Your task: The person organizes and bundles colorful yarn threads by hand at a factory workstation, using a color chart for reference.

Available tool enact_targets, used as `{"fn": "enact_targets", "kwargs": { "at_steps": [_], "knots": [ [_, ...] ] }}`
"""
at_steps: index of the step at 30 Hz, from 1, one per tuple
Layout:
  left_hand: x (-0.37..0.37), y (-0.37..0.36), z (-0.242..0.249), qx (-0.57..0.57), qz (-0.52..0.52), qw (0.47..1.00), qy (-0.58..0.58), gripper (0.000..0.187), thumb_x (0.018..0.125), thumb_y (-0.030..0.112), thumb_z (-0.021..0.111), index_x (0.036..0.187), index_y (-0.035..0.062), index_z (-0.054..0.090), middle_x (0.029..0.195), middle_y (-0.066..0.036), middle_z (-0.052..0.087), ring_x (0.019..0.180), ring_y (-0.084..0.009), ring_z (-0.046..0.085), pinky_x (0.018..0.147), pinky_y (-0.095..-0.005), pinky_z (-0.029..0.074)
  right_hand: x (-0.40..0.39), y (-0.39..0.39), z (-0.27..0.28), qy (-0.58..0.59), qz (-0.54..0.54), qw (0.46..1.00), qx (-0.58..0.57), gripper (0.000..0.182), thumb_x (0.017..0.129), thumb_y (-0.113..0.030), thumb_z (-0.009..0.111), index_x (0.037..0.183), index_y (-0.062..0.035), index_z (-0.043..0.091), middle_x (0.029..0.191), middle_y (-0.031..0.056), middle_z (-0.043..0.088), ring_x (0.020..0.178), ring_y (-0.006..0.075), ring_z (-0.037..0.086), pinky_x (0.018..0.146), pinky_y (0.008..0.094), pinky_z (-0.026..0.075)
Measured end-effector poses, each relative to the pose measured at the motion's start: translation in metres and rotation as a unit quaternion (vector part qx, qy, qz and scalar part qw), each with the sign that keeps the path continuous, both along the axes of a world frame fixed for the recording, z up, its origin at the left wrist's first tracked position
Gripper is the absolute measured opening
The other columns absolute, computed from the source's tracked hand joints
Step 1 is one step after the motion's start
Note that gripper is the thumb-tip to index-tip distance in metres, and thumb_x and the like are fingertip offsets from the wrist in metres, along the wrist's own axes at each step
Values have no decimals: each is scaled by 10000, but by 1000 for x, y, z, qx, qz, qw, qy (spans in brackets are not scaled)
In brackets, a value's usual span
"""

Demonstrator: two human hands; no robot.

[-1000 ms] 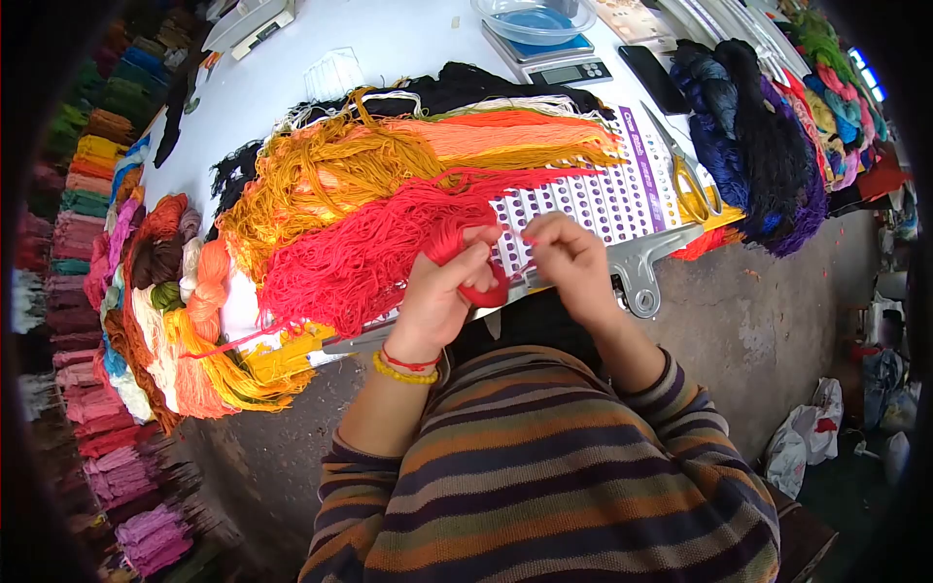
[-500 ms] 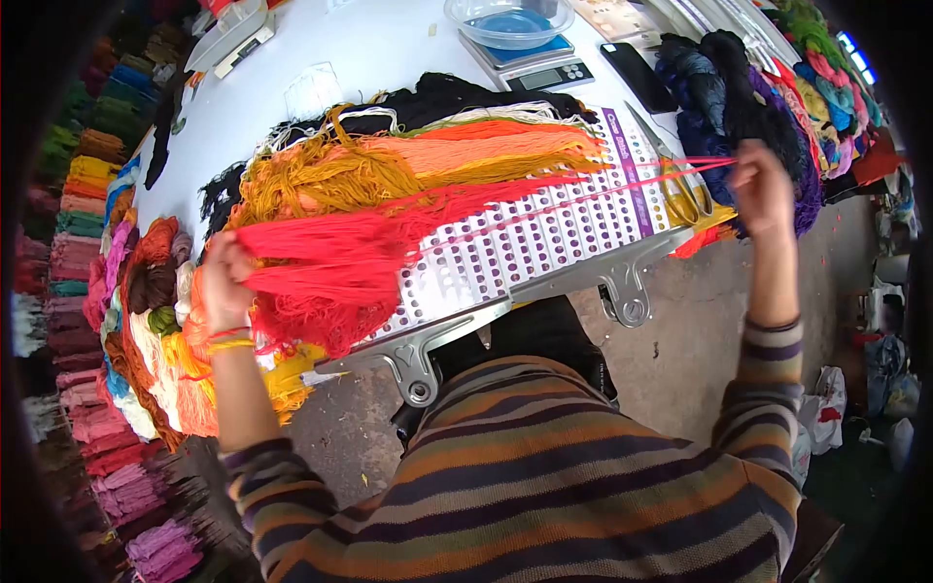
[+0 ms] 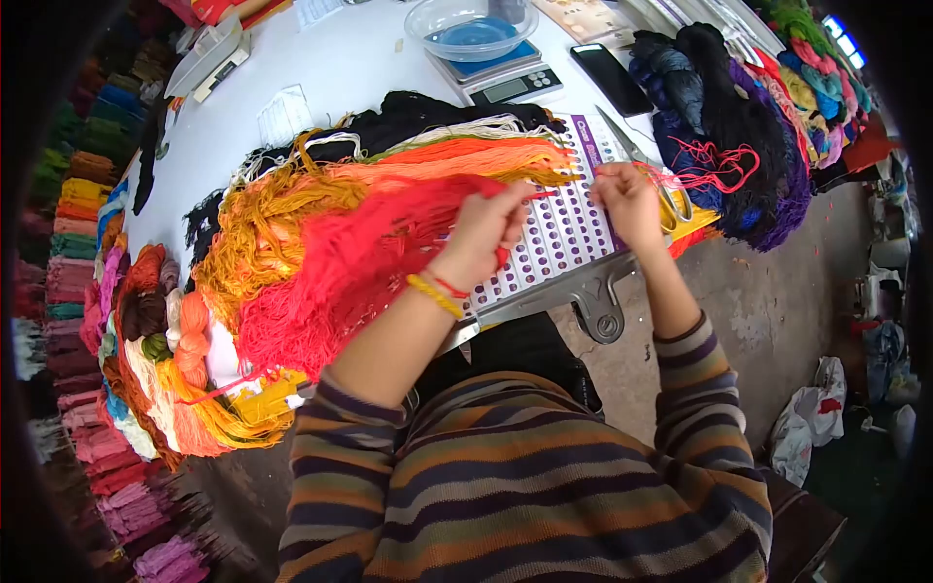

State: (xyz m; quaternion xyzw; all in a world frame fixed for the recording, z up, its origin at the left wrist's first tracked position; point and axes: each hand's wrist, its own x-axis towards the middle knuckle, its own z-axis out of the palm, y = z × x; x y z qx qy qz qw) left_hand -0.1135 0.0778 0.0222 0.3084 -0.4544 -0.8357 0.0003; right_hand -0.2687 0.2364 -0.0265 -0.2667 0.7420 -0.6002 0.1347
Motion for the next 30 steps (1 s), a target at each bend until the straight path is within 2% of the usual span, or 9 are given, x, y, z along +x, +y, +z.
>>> {"fn": "enact_targets", "kwargs": {
  "at_steps": [1, 4, 9, 11, 13, 14, 17, 24, 30],
  "knots": [
    [-12, 10, -12, -3, 2, 1000, 28, 283, 817, 262, 592, 628, 61, 531, 566, 1, 485, 416, -62, 382, 374, -208, 261, 1, 0, -5, 11, 1, 1000, 29, 102, 852, -27, 521, 935, 29, 543, 698, 27, 595, 607, 68, 544, 568, 191, 442],
    [-28, 20, -18, 81, -33, 996, 9, 316, 890, 298, 501, 1037, 18, 497, 765, -53, 536, 486, -68, 403, 413, -198, 281, 7, -3, -8, 29, -18, 997, 69, 100, 835, -66, 543, 886, 7, 588, 669, 44, 607, 602, 82, 567, 567, 214, 451],
    [-40, 24, -26, 110, -17, 994, -8, 276, 888, 299, 499, 975, 38, 527, 773, -40, 543, 501, -66, 409, 415, -189, 279, 18, -5, 1, 131, -50, 983, 118, 124, 796, -149, 585, 853, -43, 612, 771, 141, 622, 692, 307, 609, 617, 359, 477],
    [-43, 24, -27, 106, -7, 994, -7, 253, 880, 283, 510, 944, 41, 541, 771, -35, 548, 506, -66, 418, 418, -190, 284, 18, -6, 1, 167, -45, 977, 121, 117, 792, -145, 586, 844, -42, 608, 782, 140, 614, 698, 307, 603, 620, 361, 473],
    [-48, 30, -25, -40, -29, 999, -11, 182, 853, 219, 523, 888, 44, 561, 771, -27, 560, 530, -62, 452, 430, -187, 296, 18, -6, 1, 203, -42, 970, 126, 111, 788, -140, 588, 835, -41, 604, 793, 140, 606, 704, 306, 598, 622, 362, 470],
    [-51, 32, -27, -40, -29, 999, -13, 182, 853, 219, 523, 888, 44, 561, 771, -27, 560, 530, -62, 452, 430, -187, 295, 18, -6, 1, 227, -34, 966, 119, 106, 785, -137, 587, 830, -42, 600, 796, 138, 596, 703, 309, 591, 622, 366, 467],
    [-58, 37, -29, -235, -34, 971, 26, 134, 802, 93, 536, 893, -4, 554, 778, -55, 564, 594, -101, 531, 518, -204, 411, 19, -7, 1, 259, -23, 959, 111, 97, 782, -134, 586, 822, -46, 594, 794, 129, 582, 690, 314, 582, 616, 374, 463],
    [-69, 36, -38, -187, -11, 982, -5, 131, 779, 27, 545, 890, -41, 562, 784, -77, 573, 638, -135, 575, 571, -228, 445, 21, -8, 4, 259, -16, 956, 139, 103, 786, -152, 571, 818, -57, 592, 774, 117, 590, 679, 302, 588, 597, 374, 463],
    [-74, 29, -43, -325, -97, 941, 2, 95, 781, 68, 548, 776, -8, 604, 657, -50, 589, 589, -122, 574, 551, -244, 445, 21, -7, 9, 159, -20, 976, 145, 111, 769, -163, 581, 812, -60, 583, 682, 104, 603, 625, 278, 599, 567, 358, 465]
  ]
}}
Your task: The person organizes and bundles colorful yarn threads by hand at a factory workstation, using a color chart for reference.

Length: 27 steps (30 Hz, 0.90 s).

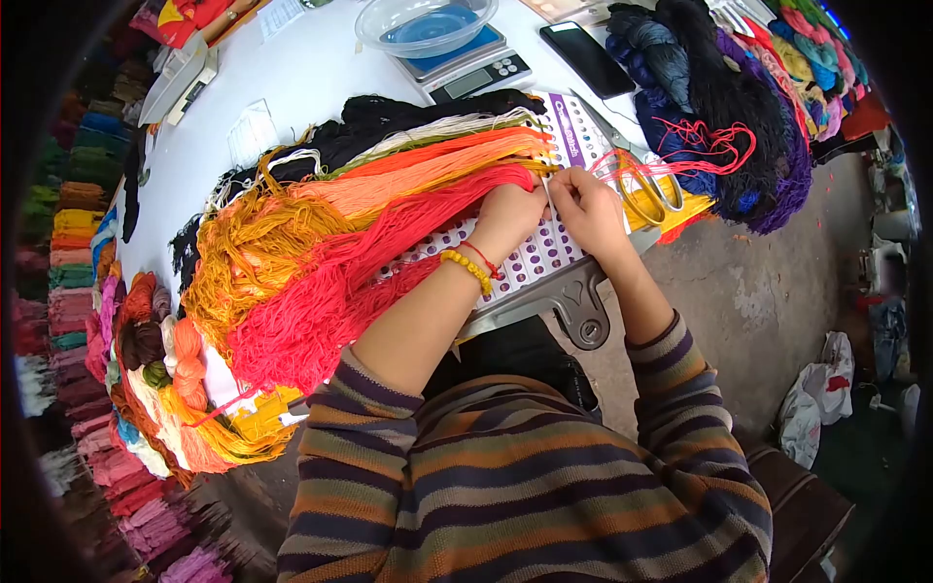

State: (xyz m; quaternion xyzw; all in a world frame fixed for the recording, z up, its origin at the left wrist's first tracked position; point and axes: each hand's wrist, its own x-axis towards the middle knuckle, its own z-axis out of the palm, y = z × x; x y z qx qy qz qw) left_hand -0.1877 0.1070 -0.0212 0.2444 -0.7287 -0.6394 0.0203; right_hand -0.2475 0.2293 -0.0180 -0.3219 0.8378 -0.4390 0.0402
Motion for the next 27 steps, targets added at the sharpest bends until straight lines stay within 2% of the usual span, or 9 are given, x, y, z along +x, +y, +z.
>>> {"fn": "enact_targets", "kwargs": {
  "at_steps": [2, 5, 8, 13, 16, 20, 21, 25, 27],
  "knots": [
    [7, -3, 13, -137, -63, 987, -59, 109, 780, 111, 557, 798, 17, 610, 627, -36, 585, 563, -106, 558, 555, -255, 445, 2, 1, 3, -14, -14, 1000, -5, 117, 755, -161, 592, 815, -61, 581, 654, 98, 597, 607, 273, 597, 557, 355, 463],
    [18, -15, 16, -135, -16, 991, -13, 115, 765, 120, 577, 817, 24, 612, 618, -16, 567, 532, -93, 522, 518, -241, 415, 1, 2, 4, -17, -13, 1000, 2, 132, 729, -151, 609, 821, -62, 577, 625, 93, 591, 592, 265, 598, 547, 350, 461],
    [34, -17, 29, 161, 56, 984, 54, 79, 756, 79, 623, 806, 18, 611, 609, 17, 520, 477, -48, 407, 444, -189, 310, 0, 2, 1, 13, 12, 1000, 13, 136, 704, -121, 605, 826, -65, 580, 663, 99, 599, 615, 260, 602, 560, 350, 467],
    [48, -20, 38, 310, 4, 947, 81, 115, 794, 94, 595, 881, 19, 591, 635, 3, 524, 497, -30, 391, 435, -168, 275, 0, 1, -10, 97, 15, 995, -18, 139, 713, -86, 614, 840, -38, 585, 756, 118, 608, 623, 229, 601, 555, 328, 462],
    [48, -20, 40, 528, -27, 845, 85, 173, 873, 221, 509, 951, 72, 549, 709, -10, 546, 501, -44, 426, 411, -167, 275, -2, 1, -12, 119, 5, 993, -17, 121, 732, -75, 613, 839, -29, 582, 745, 119, 597, 609, 231, 589, 550, 329, 458],
    [37, -13, 37, 390, -15, 921, 1, 240, 885, 339, 511, 997, 129, 535, 818, 5, 559, 568, -64, 509, 422, -167, 278, 3, 4, -4, 60, -34, 994, -81, 77, 756, -81, 598, 819, -43, 574, 746, 110, 568, 646, 281, 583, 564, 347, 469],
    [35, -8, 37, 389, -10, 921, 1, 260, 880, 345, 517, 1020, 126, 539, 827, 5, 570, 589, -68, 525, 427, -168, 281, 5, 5, -5, 103, 5, 989, -107, 74, 760, -84, 601, 816, -50, 565, 749, 107, 559, 639, 292, 575, 556, 343, 466],
    [35, -3, 27, 374, 50, 926, 32, 279, 876, 318, 516, 991, 74, 586, 900, -9, 601, 651, -60, 548, 432, -172, 282, 10, 6, -1, 172, 75, 982, 0, 204, 731, -150, 627, 902, -88, 534, 846, 98, 537, 721, 302, 575, 590, 377, 471],
    [47, -17, 20, 360, 123, 924, 34, 275, 893, 273, 484, 894, 27, 606, 809, -38, 608, 510, -53, 437, 401, -185, 252, 11, 3, 1, 178, 72, 979, 67, 305, 710, -200, 632, 968, -104, 501, 903, 89, 521, 783, 298, 572, 629, 399, 475]
  ]
}}
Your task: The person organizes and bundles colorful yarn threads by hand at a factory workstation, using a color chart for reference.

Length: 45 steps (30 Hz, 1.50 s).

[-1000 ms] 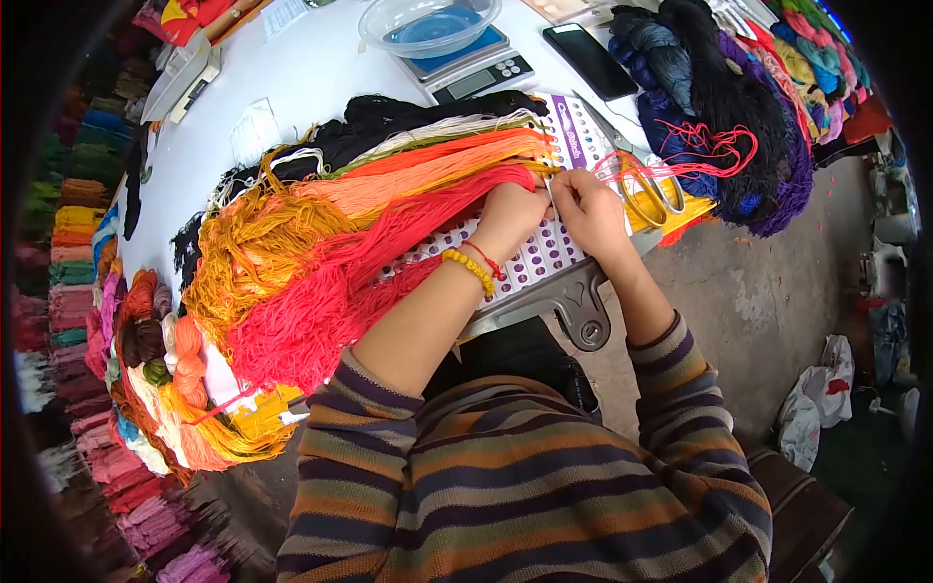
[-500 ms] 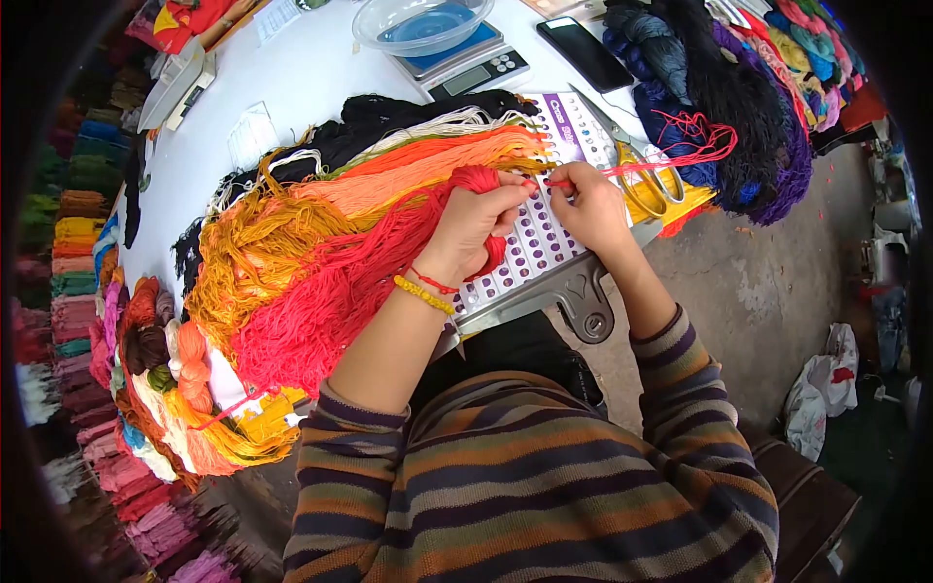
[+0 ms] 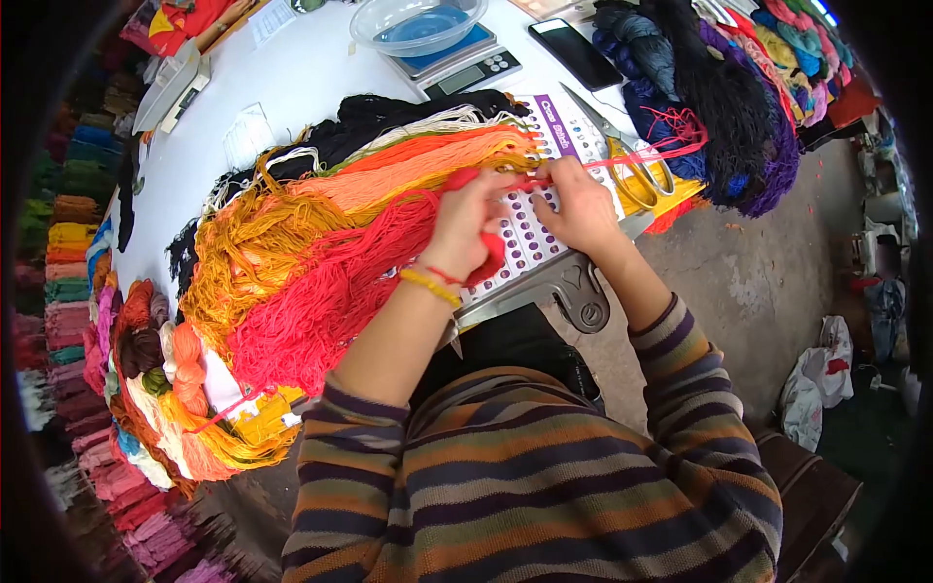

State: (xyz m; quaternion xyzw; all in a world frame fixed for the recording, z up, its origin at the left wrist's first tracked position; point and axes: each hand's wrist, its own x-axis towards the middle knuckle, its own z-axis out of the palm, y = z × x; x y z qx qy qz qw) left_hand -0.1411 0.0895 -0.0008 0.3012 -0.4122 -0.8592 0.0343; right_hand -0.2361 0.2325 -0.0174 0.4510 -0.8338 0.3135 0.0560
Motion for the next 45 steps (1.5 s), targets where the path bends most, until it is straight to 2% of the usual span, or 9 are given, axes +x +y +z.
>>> {"fn": "enact_targets", "kwargs": {
  "at_steps": [4, 8, 11, 14, 17, 20, 26, 30, 45],
  "knots": [
    [65, -63, 2, 93, 65, 991, 70, 239, 877, 205, 477, 669, 87, 474, 550, 12, 405, 374, -47, 273, 342, -197, 208, 2, -1, 3, -9, -12, 1000, -4, 288, 712, -191, 624, 959, -102, 505, 907, 88, 521, 788, 294, 573, 635, 395, 475],
    [174, -189, 28, -118, 233, 958, 122, 156, 827, 121, 461, 672, 135, 444, 535, 36, 395, 371, -42, 257, 322, -187, 208, 1, -2, 3, -15, -15, 1000, -1, 293, 715, -191, 617, 971, -107, 503, 912, 92, 519, 786, 296, 574, 641, 396, 476],
    [237, -249, 80, -319, 492, 806, -80, 232, 887, 252, 447, 734, 107, 545, 612, 24, 542, 418, -32, 359, 345, -178, 208, 1, -4, 2, -20, -17, 1000, -4, 306, 715, -193, 621, 982, -106, 501, 933, 96, 532, 804, 300, 577, 662, 396, 474],
    [257, -208, 98, -392, 232, 890, -37, 336, 903, 366, 452, 833, 77, 611, 674, 37, 565, 441, -12, 364, 394, -140, 254, 4, -9, 2, -56, -35, 997, -27, 281, 720, -136, 618, 975, -89, 509, 911, 100, 558, 744, 274, 590, 640, 372, 471],
    [202, -96, 102, -336, 77, 939, -3, 492, 917, 468, 354, 1053, 54, 582, 1062, -70, 597, 827, -121, 559, 665, -241, 443, 52, -29, 31, -186, 0, 975, -120, 180, 738, -87, 630, 905, -58, 571, 838, 71, 583, 544, 148, 524, 492, 275, 422],
    [170, -29, 80, -208, -64, 975, 48, 538, 933, 444, 326, 1240, 24, 460, 1214, -104, 505, 1073, -198, 499, 888, -321, 414, 120, -47, 54, -396, 159, 898, -111, 158, 791, -124, 609, 915, -27, 592, 793, 51, 585, 527, 77, 479, 478, 226, 393],
    [166, -2, 65, -14, -37, 984, 175, 531, 946, 395, 336, 1282, -12, 395, 1160, -70, 506, 1061, -141, 468, 922, -273, 353, 159, -39, 63, -597, 179, 756, -201, 76, 861, -51, 527, 909, 4, 548, 785, -9, 557, 695, 40, 526, 612, 188, 428],
    [170, 8, 67, -69, -23, 984, 162, 550, 941, 410, 338, 1289, -13, 383, 1140, -58, 509, 1048, -125, 471, 893, -264, 369, 165, -33, 69, -492, 199, 843, -81, 96, 864, -63, 525, 934, -1, 545, 799, -4, 565, 653, 38, 521, 558, 178, 412],
    [174, 11, 57, -55, 4, 985, 165, 491, 951, 355, 346, 1242, -32, 430, 1098, -74, 539, 947, -126, 527, 822, -264, 422, 174, -34, 54, -557, 184, 790, -178, 66, 859, -31, 505, 902, -6, 549, 747, -4, 560, 607, 31, 495, 534, 171, 391]
  ]
}}
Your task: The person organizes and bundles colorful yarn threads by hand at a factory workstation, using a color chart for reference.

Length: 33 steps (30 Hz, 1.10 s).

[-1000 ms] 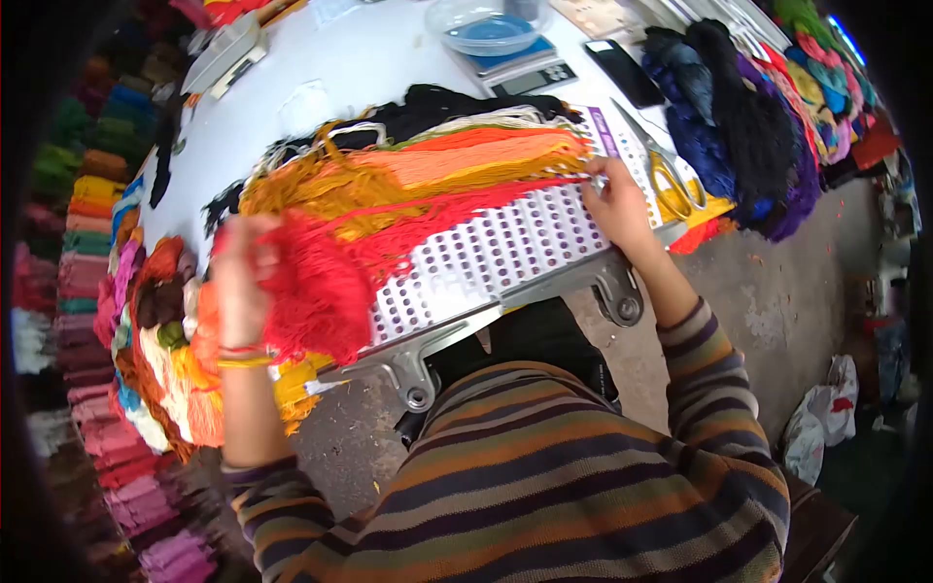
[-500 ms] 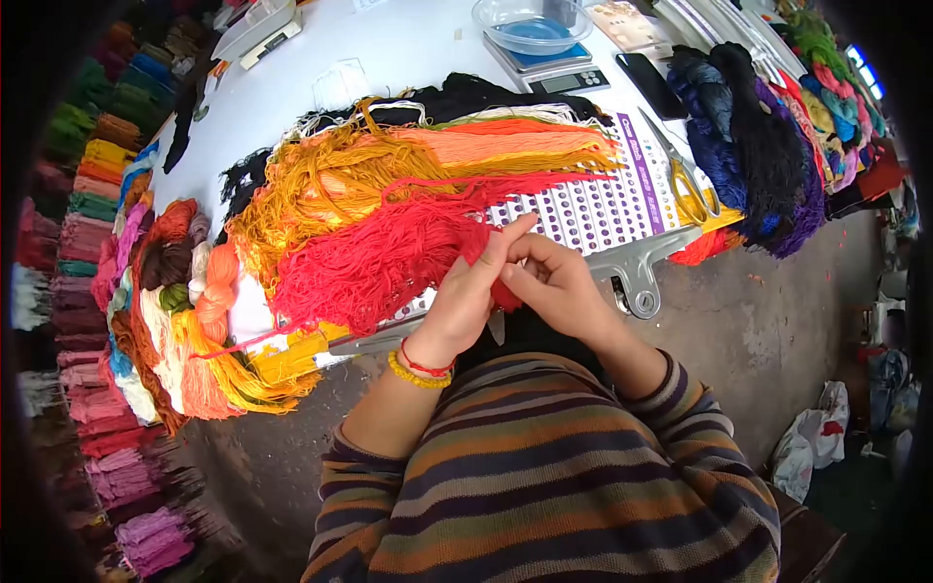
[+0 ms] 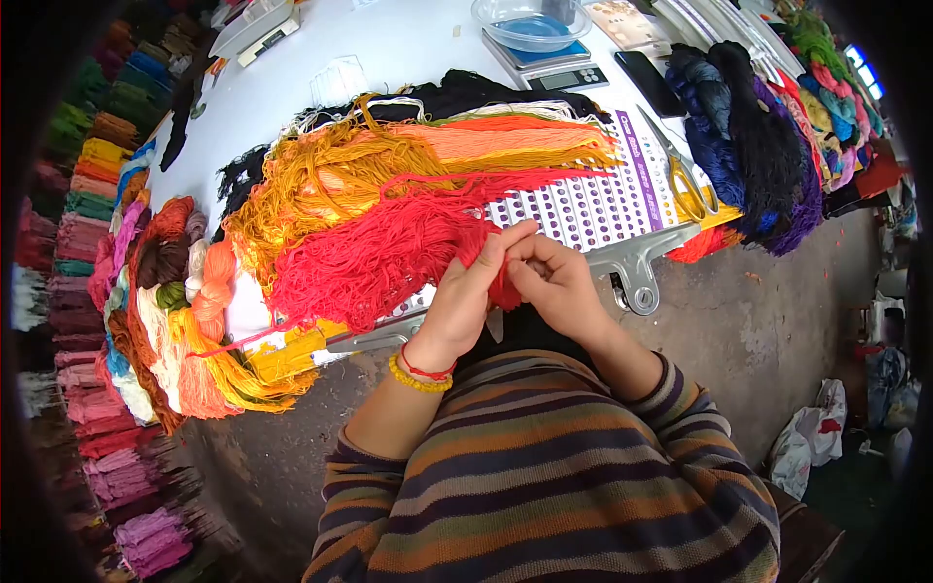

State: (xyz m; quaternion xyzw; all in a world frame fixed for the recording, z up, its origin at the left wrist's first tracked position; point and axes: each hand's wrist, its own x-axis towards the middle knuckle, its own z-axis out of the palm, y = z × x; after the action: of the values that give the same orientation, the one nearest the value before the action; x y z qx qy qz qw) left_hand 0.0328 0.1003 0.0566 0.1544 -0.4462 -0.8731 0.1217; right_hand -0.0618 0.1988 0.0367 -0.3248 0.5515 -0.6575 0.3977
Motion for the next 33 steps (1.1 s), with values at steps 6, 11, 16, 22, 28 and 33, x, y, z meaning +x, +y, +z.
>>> {"fn": "enact_targets", "kwargs": {
  "at_steps": [6, 11, 16, 22, 28, 33],
  "knots": [
    [4, -3, 9, 24, 43, 998, -24, 414, 944, 291, 394, 1171, -42, 491, 938, -87, 595, 755, -134, 564, 681, -266, 460, 0, -2, 7, -89, -17, 995, -38, 75, 865, -54, 500, 911, -13, 542, 709, -6, 547, 552, 40, 462, 505, 173, 371],
    [6, -8, 2, 27, 55, 998, -16, 383, 939, 278, 408, 1096, -47, 535, 879, -81, 602, 733, -133, 572, 653, -267, 465, 0, -2, 17, -159, -3, 987, 1, 81, 862, -80, 506, 909, -23, 540, 685, 2, 546, 541, 47, 462, 491, 174, 361],
    [7, -10, 5, 52, 69, 996, -20, 377, 936, 282, 415, 1062, -48, 546, 891, -87, 605, 743, -142, 585, 664, -273, 473, -1, -2, 10, -143, 6, 990, -11, 94, 842, -58, 527, 927, -20, 544, 725, 10, 558, 560, 51, 476, 501, 175, 370],
    [6, -9, 7, 51, 103, 993, -29, 374, 930, 283, 430, 1087, -40, 535, 994, -104, 595, 852, -157, 590, 736, -289, 480, 1, -1, 8, -111, 29, 993, 7, 83, 831, -49, 556, 907, -16, 556, 748, 14, 570, 596, 48, 497, 531, 178, 396],
    [9, -8, 7, -19, 82, 996, 3, 371, 860, 131, 564, 1179, -34, 472, 913, -41, 573, 803, -102, 550, 736, -253, 454, -3, 1, 6, -93, 42, 995, 6, 74, 862, -80, 532, 885, -15, 556, 756, 20, 588, 598, 55, 505, 549, 183, 406],
    [10, -10, 3, -65, 87, 994, -16, 440, 815, -7, 574, 1235, -5, 445, 871, 6, 562, 828, -86, 534, 779, -237, 431, -6, 1, 3, -90, 44, 995, 4, 81, 868, -90, 525, 878, -16, 556, 757, 20, 588, 597, 56, 506, 553, 185, 407]
  ]
}}
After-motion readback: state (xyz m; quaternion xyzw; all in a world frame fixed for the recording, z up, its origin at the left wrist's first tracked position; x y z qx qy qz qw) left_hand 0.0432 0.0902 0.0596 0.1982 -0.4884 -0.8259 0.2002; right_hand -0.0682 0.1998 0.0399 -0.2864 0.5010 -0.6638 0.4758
